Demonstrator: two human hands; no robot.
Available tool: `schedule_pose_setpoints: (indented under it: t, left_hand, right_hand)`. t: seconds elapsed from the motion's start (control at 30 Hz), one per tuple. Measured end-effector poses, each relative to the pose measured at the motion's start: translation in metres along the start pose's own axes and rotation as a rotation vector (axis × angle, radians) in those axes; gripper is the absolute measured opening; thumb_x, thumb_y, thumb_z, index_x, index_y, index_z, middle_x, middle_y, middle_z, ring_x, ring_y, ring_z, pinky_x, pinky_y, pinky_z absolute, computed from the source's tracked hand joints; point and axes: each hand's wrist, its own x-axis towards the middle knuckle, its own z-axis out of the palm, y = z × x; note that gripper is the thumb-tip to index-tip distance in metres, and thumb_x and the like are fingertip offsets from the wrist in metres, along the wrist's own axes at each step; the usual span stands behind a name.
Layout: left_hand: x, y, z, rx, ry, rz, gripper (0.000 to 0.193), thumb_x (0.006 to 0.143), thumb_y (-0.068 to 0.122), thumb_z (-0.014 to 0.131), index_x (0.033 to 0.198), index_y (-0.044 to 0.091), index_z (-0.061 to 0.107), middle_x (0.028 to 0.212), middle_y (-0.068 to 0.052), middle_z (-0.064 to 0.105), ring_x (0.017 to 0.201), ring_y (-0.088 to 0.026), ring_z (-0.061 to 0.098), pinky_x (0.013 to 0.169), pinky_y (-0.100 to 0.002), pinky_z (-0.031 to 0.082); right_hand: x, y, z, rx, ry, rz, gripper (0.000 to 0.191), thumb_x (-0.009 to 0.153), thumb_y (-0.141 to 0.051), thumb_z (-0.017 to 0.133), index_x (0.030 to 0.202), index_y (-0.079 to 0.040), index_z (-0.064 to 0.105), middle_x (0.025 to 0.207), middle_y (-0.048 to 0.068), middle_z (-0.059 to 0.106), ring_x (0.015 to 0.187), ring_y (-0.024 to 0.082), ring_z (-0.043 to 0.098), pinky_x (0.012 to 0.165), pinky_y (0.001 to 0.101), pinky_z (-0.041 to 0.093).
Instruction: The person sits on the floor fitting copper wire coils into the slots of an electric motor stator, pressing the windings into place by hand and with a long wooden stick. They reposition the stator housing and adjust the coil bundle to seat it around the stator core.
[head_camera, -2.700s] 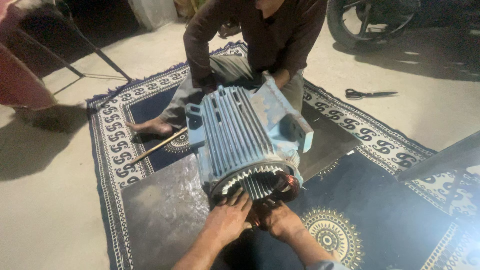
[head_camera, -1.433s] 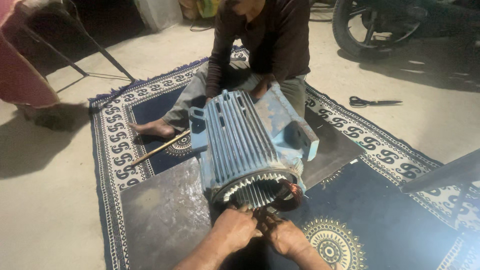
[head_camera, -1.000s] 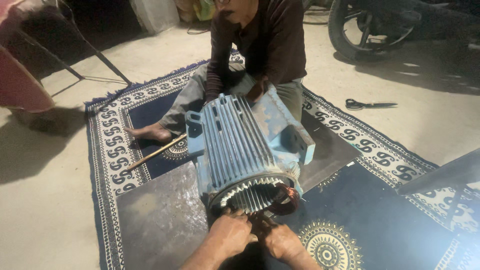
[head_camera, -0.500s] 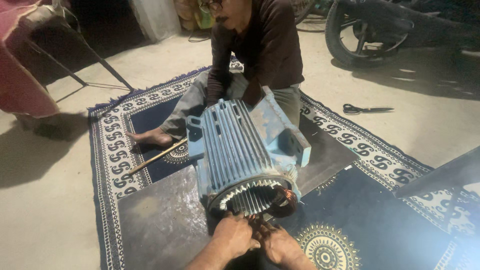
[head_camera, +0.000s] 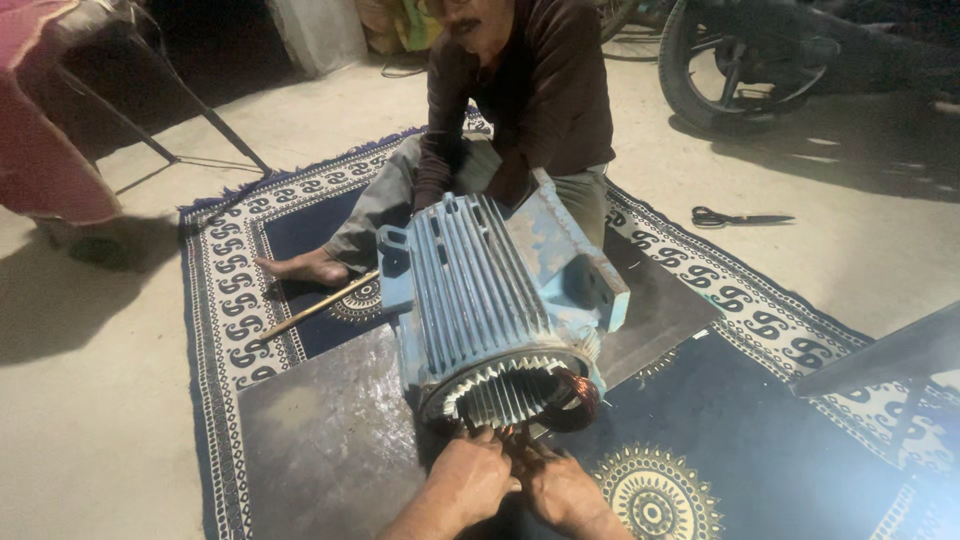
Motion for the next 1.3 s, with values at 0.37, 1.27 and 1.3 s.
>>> schedule_pose_setpoints:
  t: [0.37,1.27,1.3]
  left_hand:
    - [-0.002,0.005,-0.009,0.014,-0.021,-0.017,0.048,0.091,0.047,0.072,0.096,-0.001,0.076,0.112,-0.019,0.07,0.123,-0.036,0.055,0.102,-0.056,0.041]
    - [0.002,0.008,0.009,-0.072,0.068,-0.01,0.039,0.093,0.036,0.07,0.105,-0.001,0.073,0.131,-0.02,0.064,0.135,-0.036,0.048,0.109,-0.057,0.038]
    - [-0.002,0.008,0.01,-0.083,0.059,-0.001,0.039,0.093,0.035,0.069,0.106,-0.002,0.072,0.133,-0.021,0.063,0.136,-0.037,0.047,0.109,-0.057,0.038]
  right_hand:
    - [0.0,-0.006,-0.003,-0.097,-0.01,-0.042,0.042,0.088,-0.02,0.062,0.124,0.001,0.065,0.141,0.023,0.056,0.122,0.04,0.059,0.09,0.0469,0.053]
    - [-0.003,0.005,0.011,0.08,0.003,0.083,0.051,0.079,-0.022,0.074,0.126,-0.003,0.065,0.144,0.021,0.054,0.136,0.039,0.047,0.106,0.0449,0.046]
    - [-0.004,0.002,0.013,0.106,0.016,0.075,0.057,0.077,-0.02,0.075,0.13,-0.002,0.064,0.143,0.021,0.054,0.135,0.041,0.047,0.105,0.0457,0.045]
